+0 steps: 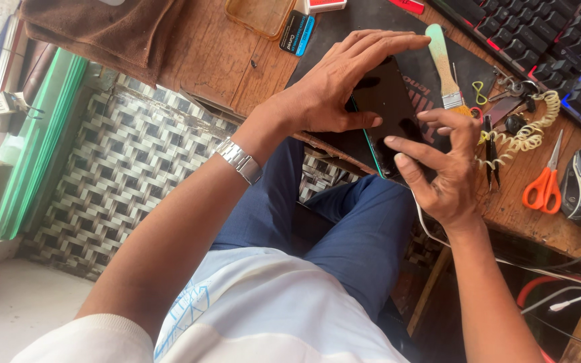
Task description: The person reassembles a smartphone by fitting a teal frame around the device, then connects a charging cable to test the screen. They apply glue along the phone's edge and wrap a rubber band around it to secure the assembly. The person also briefly interacts with a wall power strip.
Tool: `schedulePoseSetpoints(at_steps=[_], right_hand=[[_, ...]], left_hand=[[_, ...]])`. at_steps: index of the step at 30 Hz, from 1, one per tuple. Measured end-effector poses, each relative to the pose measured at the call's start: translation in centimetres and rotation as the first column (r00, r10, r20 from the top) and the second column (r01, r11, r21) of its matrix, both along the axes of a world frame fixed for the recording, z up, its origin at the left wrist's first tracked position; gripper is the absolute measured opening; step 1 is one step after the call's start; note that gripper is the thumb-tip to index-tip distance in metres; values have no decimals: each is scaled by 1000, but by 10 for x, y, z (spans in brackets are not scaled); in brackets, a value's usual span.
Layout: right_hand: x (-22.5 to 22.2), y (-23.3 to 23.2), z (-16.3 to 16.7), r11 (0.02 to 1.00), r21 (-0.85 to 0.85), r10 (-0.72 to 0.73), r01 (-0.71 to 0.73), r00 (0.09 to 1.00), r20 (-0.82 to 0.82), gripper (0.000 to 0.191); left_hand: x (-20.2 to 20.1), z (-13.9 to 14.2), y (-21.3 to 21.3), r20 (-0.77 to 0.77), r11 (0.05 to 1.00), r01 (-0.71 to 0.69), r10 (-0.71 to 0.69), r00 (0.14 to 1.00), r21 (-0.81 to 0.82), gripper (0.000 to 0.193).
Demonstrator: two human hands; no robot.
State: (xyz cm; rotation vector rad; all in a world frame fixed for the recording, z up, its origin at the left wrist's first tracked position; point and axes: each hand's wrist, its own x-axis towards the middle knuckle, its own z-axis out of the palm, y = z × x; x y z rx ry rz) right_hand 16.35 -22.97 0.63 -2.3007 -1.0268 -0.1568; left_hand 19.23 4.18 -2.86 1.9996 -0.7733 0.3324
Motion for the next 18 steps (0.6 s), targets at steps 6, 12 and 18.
schedulePoseSetpoints(at_steps=[6,12,18], right_hand=[[-4,4,0,998,-54,44,-40,996,80,21],[-4,9,3,995,-73,75,-64,985,154,22],[-3,11,2,995,-73,75,-64,984,163,22]], left_hand=[[1,0,1,2,1000,9,-9,1000,-1,110],[3,1,3,-1,1000,25,-25,1000,14,105],[2,2,3,-25,999,34,-34,999,5,104]])
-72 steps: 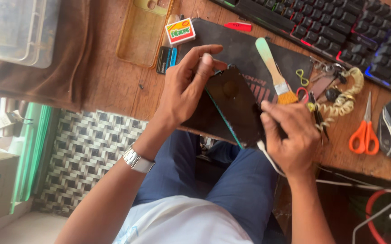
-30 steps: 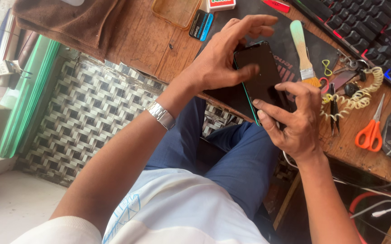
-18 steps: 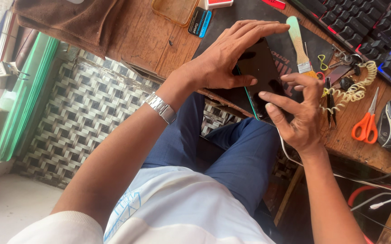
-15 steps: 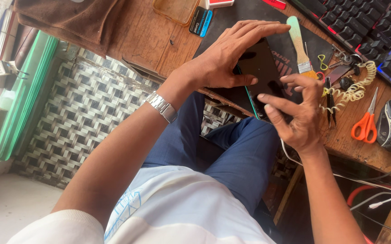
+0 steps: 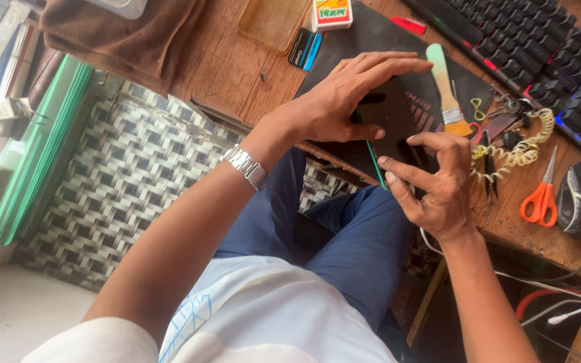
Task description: The person reassembles a smartphone by fitting a teal frame around the device, then connects a charging cable to test the screen. They apply glue along the phone's edge and wrap a rubber band around it to secure the assembly. The person also briefly interacts with a wall power strip.
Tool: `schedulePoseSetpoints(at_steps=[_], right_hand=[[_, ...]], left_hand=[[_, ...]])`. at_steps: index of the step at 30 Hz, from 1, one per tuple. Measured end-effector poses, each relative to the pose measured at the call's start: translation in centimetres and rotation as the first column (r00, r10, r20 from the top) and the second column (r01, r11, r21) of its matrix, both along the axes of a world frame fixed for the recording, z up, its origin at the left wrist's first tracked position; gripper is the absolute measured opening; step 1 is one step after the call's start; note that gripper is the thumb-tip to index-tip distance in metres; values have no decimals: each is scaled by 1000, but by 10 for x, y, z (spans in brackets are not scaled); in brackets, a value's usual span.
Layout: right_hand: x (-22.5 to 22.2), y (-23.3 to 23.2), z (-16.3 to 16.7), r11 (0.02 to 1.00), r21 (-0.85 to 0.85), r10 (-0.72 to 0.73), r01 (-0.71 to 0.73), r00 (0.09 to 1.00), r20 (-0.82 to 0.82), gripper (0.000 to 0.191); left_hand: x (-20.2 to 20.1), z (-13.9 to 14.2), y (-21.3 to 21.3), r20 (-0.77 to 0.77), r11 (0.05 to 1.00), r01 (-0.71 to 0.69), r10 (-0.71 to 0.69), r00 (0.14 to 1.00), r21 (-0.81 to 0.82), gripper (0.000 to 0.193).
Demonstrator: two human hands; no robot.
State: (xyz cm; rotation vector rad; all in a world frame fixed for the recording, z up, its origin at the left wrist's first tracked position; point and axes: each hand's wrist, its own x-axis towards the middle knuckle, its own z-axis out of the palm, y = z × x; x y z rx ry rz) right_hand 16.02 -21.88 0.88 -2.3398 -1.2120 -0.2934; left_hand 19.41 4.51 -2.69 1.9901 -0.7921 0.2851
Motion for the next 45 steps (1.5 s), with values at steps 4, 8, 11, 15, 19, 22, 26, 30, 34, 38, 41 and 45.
schedulePoseSetpoints(at_steps=[4,8,11,15,19,22,26,30,34,38,41,45], right_hand=[[0,1,-1,1000,8,-8,8,1000,-3,22],[-1,2,-1,1000,24,-3,3,1000,-8,22],[-2,3,-1,999,42,-7,8,1000,-23,23],[-1,1,-1,999,33,-3,3,1000,-10,25],[-1,-1,-1,999,41,5,-4,1000,-19,25],[0,-2,-2,999,46,1,1,1000,-31,25],[0,-2,-3,998,60,8,-5,999,-41,25],[-1,-2,-3,998,61,1,1,999,-35,23],[-1,-3,-3,999,51,-2,3,1000,-23,23],[-1,-3,-3,998,66,3,0,999,-37,24],[-1,-3,-4,998,63,0,2,999,-44,24],[-1,-4,-5,998,58,-3,5,999,-39,23]], left_hand=[[1,0,-1,-5,1000,-8,8,1000,15,103],[-1,2,-1,-11,1000,8,-8,1000,4,102],[-5,4,1,-8,1000,18,-18,1000,7,101],[-10,9,1,24,997,-32,30,999,63,102],[-22,11,2,23,966,-249,248,969,73,115],[-32,8,-6,37,945,-325,323,946,34,116],[-32,5,-9,0,940,-339,340,941,42,115],[-31,4,-8,6,944,-326,326,945,43,112],[-33,1,-7,-7,944,-330,330,944,17,103],[-32,-1,-4,-57,937,-348,346,936,-34,92],[-32,0,-5,-23,938,-343,342,939,-42,89],[-32,3,-6,3,947,-322,322,947,-17,85]])
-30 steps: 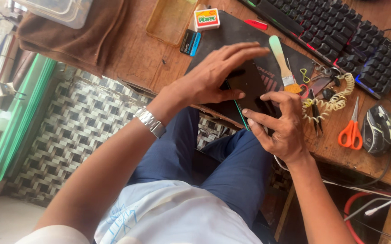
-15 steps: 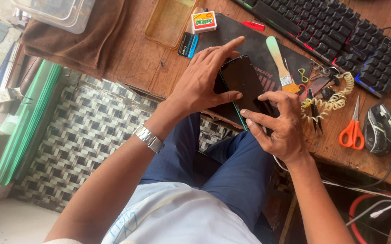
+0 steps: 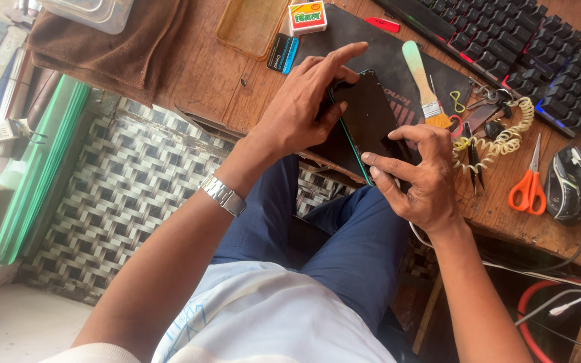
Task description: The person reassembles a smartphone by fitting a teal frame around the device, then connects a charging cable to test the screen. They apply glue along the phone's edge and wrap a rubber band around it to secure the assembly. The person also briefly interacts with a wall power strip.
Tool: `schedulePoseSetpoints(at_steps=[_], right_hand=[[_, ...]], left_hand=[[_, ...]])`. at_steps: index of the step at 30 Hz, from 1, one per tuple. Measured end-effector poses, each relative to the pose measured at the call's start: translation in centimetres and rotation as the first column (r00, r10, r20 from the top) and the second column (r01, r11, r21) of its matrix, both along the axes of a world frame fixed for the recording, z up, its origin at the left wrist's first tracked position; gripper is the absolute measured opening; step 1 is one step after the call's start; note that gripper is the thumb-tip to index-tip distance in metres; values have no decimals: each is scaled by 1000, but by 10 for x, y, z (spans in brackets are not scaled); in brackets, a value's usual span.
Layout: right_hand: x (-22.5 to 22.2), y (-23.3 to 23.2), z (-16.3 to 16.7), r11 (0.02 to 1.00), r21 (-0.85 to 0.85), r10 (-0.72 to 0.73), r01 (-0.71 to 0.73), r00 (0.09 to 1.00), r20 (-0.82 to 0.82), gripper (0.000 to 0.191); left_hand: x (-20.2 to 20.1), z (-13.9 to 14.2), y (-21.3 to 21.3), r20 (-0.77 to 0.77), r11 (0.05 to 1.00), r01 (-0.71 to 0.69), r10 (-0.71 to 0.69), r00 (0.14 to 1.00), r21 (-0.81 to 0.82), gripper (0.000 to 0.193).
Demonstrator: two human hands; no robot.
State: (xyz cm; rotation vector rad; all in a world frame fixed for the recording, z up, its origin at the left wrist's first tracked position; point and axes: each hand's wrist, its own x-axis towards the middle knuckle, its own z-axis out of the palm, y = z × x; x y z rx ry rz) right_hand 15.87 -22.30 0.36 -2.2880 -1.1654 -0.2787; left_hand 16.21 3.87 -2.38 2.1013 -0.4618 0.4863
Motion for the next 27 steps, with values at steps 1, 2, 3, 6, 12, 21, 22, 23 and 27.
schedulePoseSetpoints(at_steps=[1,2,3,6,12,21,22,23,27], right_hand=[[0,0,0,1000,0,2,-2,1000,1,23],[0,0,0,1000,0,0,0,1000,-2,23],[0,0,-1,1000,0,-2,2,1000,-5,23],[0,0,-1,1000,-3,-6,6,1000,-8,23],[-1,0,-3,1000,5,-15,15,999,-33,23],[-3,3,-1,1000,14,-22,22,1000,-16,21],[-4,3,-1,1000,13,-24,24,1000,-12,21],[-4,3,0,1000,16,-25,26,1000,-17,21],[-5,4,2,999,13,-30,30,999,-19,21]], left_hand=[[0,1,0,1,1000,4,-4,1000,8,84],[0,2,1,1,1000,18,-18,1000,0,83],[0,3,1,0,999,31,-31,1000,-7,82],[0,4,3,-17,998,52,-53,998,-31,80],[-1,3,3,18,999,43,-43,999,-24,77],[-2,7,6,2,999,50,-50,999,-21,74],[-3,7,6,2,998,53,-53,999,-23,74],[-3,8,6,1,998,57,-57,998,-27,74],[-2,9,7,0,997,65,-65,998,-29,74]])
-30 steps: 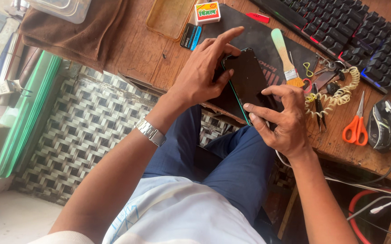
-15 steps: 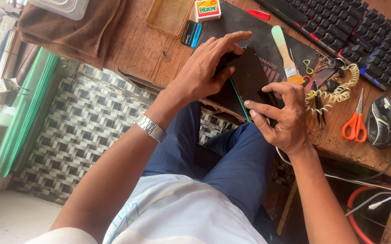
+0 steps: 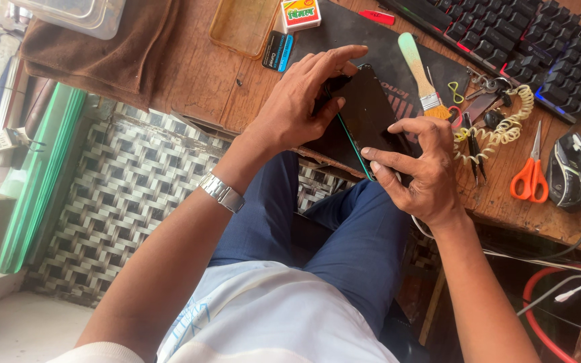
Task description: The person reassembles a smartphone by fitting a teal frame around the device, then connects a charging cable to test the screen. They apply glue along the phone's edge and wrap a rubber band around it to secure the assembly. The person also briefly interacts with a wall power strip.
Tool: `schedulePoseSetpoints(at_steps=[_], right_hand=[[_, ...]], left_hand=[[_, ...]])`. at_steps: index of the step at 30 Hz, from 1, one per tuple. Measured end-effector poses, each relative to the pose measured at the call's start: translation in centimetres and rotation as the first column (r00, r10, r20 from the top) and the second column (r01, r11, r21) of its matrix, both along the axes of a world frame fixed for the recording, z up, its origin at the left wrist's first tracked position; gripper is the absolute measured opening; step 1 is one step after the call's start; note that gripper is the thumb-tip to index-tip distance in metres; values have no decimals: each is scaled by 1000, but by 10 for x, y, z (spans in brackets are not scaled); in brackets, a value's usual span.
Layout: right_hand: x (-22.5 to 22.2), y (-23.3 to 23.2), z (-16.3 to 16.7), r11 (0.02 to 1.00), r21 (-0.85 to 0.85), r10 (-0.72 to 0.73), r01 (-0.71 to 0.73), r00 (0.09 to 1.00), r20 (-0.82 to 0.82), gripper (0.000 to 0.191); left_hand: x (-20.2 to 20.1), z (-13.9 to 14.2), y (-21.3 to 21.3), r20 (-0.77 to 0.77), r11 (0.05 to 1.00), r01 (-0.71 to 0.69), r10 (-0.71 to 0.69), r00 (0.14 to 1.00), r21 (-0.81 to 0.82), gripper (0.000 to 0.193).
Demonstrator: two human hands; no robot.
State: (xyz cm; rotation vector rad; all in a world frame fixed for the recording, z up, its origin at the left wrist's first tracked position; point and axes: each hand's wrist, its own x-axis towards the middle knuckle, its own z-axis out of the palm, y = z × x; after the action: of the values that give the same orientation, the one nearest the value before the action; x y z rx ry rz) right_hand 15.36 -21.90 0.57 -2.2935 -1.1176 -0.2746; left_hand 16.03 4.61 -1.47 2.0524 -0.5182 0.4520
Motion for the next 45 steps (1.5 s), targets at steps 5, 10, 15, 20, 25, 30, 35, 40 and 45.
schedulePoseSetpoints(at_steps=[5,10,15,20,25,30,35,40,45], right_hand=[[1,-1,0,1000,14,-1,1,1000,-2,19],[0,-11,-2,937,318,-74,147,970,-230,27],[-1,-19,-12,847,456,-158,274,948,-276,32],[2,-20,-17,854,431,-196,290,948,-250,33],[5,-17,-14,845,426,-223,324,937,-269,35],[11,-11,-7,837,424,-253,345,932,-260,38],[15,-6,-5,848,391,-278,359,928,-249,40],[20,-6,-6,823,429,-257,372,918,-303,41],[23,-9,-12,815,453,-225,361,918,-327,42]], left_hand=[[-1,-1,0,-2,1000,0,0,1000,-6,75],[0,-5,0,-18,999,-13,12,1000,-40,71],[3,-8,0,-86,978,-14,-4,996,-210,53],[4,-8,2,-104,975,-29,6,995,-220,45],[9,-3,3,-93,980,-39,21,995,-197,42],[12,3,4,-143,984,-73,49,988,-165,41],[16,6,5,-178,976,-83,47,983,-203,31],[19,6,6,-202,972,-99,55,978,-213,28],[21,5,4,-220,967,-107,55,974,-231,27]])
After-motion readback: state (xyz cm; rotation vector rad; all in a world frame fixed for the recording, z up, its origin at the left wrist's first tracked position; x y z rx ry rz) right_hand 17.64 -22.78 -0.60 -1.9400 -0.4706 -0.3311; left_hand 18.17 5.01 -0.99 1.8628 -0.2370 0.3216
